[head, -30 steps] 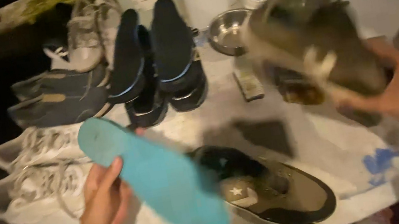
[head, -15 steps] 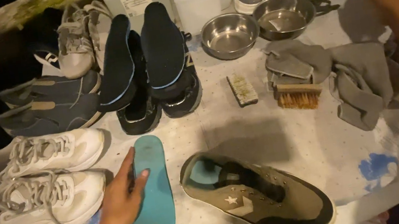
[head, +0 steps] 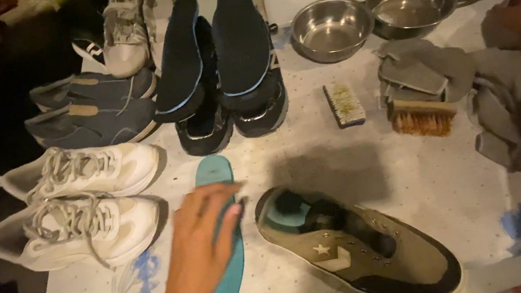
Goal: The person removes a blue insole from a grey sneaker and places it on a table. They then scrub the insole with a brush dipped in water and wipe it with a cloth. The person repeats this cleaning process for a second insole.
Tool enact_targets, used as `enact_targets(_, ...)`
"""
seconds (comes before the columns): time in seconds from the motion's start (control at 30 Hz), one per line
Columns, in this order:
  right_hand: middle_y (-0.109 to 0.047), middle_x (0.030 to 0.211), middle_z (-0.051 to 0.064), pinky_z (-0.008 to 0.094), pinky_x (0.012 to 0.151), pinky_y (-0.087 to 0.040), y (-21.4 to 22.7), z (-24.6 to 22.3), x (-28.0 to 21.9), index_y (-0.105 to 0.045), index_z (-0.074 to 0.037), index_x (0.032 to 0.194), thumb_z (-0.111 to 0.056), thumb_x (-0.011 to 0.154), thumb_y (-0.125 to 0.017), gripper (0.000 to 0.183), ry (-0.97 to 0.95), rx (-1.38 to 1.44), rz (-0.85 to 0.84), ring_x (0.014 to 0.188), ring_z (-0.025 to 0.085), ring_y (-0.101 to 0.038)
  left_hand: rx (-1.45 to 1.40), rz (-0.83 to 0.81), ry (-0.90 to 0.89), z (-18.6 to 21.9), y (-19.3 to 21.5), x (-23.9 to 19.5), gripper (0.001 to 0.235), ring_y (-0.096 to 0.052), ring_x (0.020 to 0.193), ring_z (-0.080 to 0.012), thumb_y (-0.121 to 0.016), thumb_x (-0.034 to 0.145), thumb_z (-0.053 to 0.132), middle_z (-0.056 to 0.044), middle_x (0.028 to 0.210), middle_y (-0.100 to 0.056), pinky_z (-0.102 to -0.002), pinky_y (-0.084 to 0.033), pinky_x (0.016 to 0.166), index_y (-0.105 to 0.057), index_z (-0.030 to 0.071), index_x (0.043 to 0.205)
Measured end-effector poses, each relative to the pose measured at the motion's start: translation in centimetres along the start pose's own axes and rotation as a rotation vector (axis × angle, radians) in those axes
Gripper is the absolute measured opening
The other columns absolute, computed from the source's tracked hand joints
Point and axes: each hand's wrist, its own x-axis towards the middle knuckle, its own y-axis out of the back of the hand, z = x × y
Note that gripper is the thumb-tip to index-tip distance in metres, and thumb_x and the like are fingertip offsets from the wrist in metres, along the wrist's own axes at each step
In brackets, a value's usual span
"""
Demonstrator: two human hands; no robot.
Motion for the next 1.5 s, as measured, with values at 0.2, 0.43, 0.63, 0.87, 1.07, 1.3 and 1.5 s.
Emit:
enact_targets(0.2, -0.036, 0.148, 0.038, 0.051, 0.109, -0.031, 16.9, -3.7, -14.8, -0.031, 0.015, 0.152, -0.006, 0.110, -0.086, 0.072, 0.847, 0.384, 0.288, 0.135, 0.050, -0.038, 0.108, -0.315, -0.282, 3.4, -0.9, -0.4, 0.055, -0.049, 0.118, -0.0298, -0.066, 0.091, 0.054, -0.008, 0.137, -0.056, -0.047, -0.050, 0.086, -0.068, 0.017, 0.131)
enact_targets(0.43, -0.078, 0.098, 0.002, 0.024, 0.081, -0.065, 33.8, -1.1, -40.5, -0.074, -0.012, 0.103, 0.005, 0.077, -0.078, 0.032, 1.572, 0.874, -0.477, 0.090, 0.015, -0.076, 0.111, -0.265, -0.118, 5.4, -4.5, -2.2, 0.072, -0.052, 0.110, -0.0253, -0.077, 0.081, 0.062, -0.003, 0.115, -0.074, -0.049, -0.030, 0.093, -0.067, 0.014, 0.133)
enact_targets(0.63, -0.068, 0.128, 0.027, 0.037, 0.092, -0.065, 31.7, -2.5, -48.0, -0.065, 0.007, 0.127, 0.019, 0.078, -0.064, 0.050, 1.975, 0.693, -0.748, 0.109, 0.036, -0.075, -0.287, -0.293, 0.208, 7.5, -5.0, -4.1, 0.029, -0.060, 0.099, -0.0281, -0.077, 0.093, 0.012, -0.014, 0.120, -0.048, -0.038, -0.051, 0.082, -0.056, 0.009, 0.113)
enact_targets(0.87, -0.066, 0.108, 0.017, 0.047, 0.067, -0.059, 28.7, -5.3, -52.8, -0.071, -0.003, 0.105, 0.001, 0.090, -0.061, 0.019, 1.984, -0.026, -0.710, 0.094, 0.039, -0.065, -0.355, -0.222, 0.222, 7.3, -6.2, -5.1, 0.032, -0.054, 0.125, -0.0342, -0.068, 0.095, 0.009, -0.017, 0.133, -0.047, -0.042, -0.047, 0.098, -0.056, 0.005, 0.124)
enact_targets(1.07, -0.066, 0.061, 0.000, 0.030, 0.055, -0.053, 30.5, -6.5, -54.3, -0.062, -0.016, 0.058, -0.003, 0.084, -0.064, 0.029, 1.530, -0.118, -0.962, 0.055, 0.017, -0.065, -0.432, -0.192, 0.278, 7.8, -7.5, -5.5, 0.028, -0.051, 0.124, -0.0340, -0.065, 0.088, -0.007, -0.019, 0.131, -0.042, -0.043, -0.048, 0.106, -0.051, 0.000, 0.111)
enact_targets(1.3, -0.067, 0.098, 0.015, 0.048, 0.079, -0.052, 28.8, -6.2, -53.7, -0.064, -0.010, 0.087, -0.013, 0.085, -0.066, 0.004, 1.408, -0.146, -0.811, 0.097, 0.037, -0.063, -0.392, 0.084, 0.054, 7.5, -8.5, -6.1, 0.017, -0.052, 0.104, -0.0369, -0.067, 0.091, -0.005, -0.021, 0.111, -0.050, -0.042, -0.048, 0.085, -0.055, 0.000, 0.102)
enact_targets(1.5, -0.072, 0.081, 0.008, 0.048, 0.077, -0.050, 27.4, -6.2, -53.6, -0.068, -0.013, 0.078, -0.030, 0.088, -0.069, 0.020, 1.481, -0.097, -0.629, 0.085, 0.032, -0.068, -0.386, 0.185, -0.014, 7.4, -8.9, -6.0, 0.015, -0.054, 0.102, -0.0385, -0.064, 0.091, -0.008, -0.023, 0.111, -0.051, -0.046, -0.050, 0.087, -0.056, -0.003, 0.103)
